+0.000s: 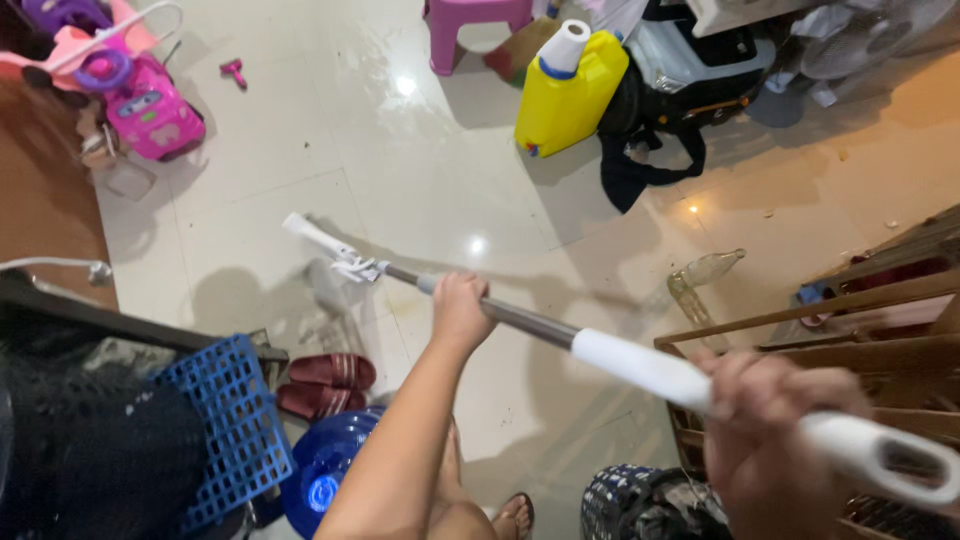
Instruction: The person mops a tiled floor in a cluttered room using a flat mop. They move around various items, including a child's toy and a water bottle, to clean the floor surface.
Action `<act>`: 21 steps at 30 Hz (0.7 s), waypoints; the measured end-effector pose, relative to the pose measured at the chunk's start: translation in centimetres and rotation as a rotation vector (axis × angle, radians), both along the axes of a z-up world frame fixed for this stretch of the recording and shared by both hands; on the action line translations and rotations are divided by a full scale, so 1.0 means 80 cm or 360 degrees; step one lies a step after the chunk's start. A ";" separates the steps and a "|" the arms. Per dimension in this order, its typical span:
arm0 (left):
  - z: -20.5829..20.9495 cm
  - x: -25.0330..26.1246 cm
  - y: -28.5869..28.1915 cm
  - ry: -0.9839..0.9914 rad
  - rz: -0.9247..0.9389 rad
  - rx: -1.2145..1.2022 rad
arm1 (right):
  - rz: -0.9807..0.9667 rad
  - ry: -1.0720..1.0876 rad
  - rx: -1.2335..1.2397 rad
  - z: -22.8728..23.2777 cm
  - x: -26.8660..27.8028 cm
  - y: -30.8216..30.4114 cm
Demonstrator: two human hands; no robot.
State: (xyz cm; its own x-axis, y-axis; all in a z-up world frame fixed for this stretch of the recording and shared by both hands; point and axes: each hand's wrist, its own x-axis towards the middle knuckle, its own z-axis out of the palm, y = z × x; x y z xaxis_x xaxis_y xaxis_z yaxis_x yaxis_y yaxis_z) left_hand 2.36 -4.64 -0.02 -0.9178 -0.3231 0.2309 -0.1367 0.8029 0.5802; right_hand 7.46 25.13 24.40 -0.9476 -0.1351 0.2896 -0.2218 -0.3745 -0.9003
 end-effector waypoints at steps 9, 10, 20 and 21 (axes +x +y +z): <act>-0.063 0.028 -0.085 -0.0054 0.0461 0.0057 | 0.0724 0.0387 0.0297 -0.072 -0.035 -0.085; -0.069 0.036 -0.083 -0.0035 0.0466 0.0047 | 0.0838 0.0383 0.0301 -0.072 -0.032 -0.087; -0.049 0.038 0.063 0.0219 0.0000 0.0484 | 0.0718 0.0577 0.0660 0.088 -0.041 0.010; -0.042 0.031 0.095 0.0253 -0.0062 0.0527 | 0.0836 0.0596 0.0589 0.088 -0.054 0.044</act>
